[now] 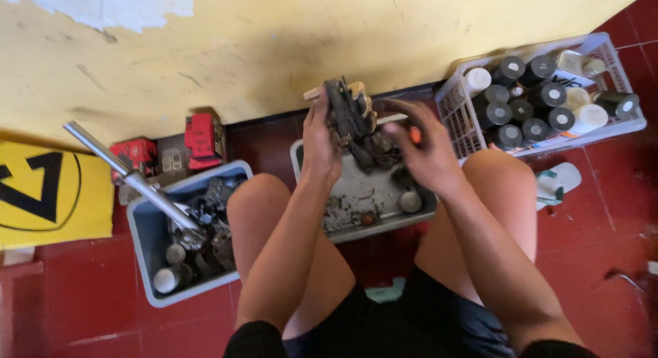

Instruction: The person holds a mechanical component, likely a brake caliper, and uses a screwdriver to scrape and clean grime from its surfaces. The person rotates the part to access different areas and continues the cleaning process over a plastic bin.

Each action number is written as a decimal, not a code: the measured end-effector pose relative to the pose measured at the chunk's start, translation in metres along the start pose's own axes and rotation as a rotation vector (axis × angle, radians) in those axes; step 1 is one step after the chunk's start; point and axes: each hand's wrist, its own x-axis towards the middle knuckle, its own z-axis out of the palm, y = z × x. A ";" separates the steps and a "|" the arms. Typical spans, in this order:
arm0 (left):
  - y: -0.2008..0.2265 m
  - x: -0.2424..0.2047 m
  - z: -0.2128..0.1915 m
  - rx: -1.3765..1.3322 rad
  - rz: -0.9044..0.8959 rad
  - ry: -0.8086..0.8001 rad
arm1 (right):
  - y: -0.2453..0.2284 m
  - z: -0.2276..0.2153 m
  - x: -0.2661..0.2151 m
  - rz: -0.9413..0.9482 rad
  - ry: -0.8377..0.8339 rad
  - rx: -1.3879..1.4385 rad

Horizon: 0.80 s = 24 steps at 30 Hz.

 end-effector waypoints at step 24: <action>-0.008 -0.105 0.082 0.288 0.019 0.068 | -0.012 -0.053 -0.039 0.388 0.112 0.741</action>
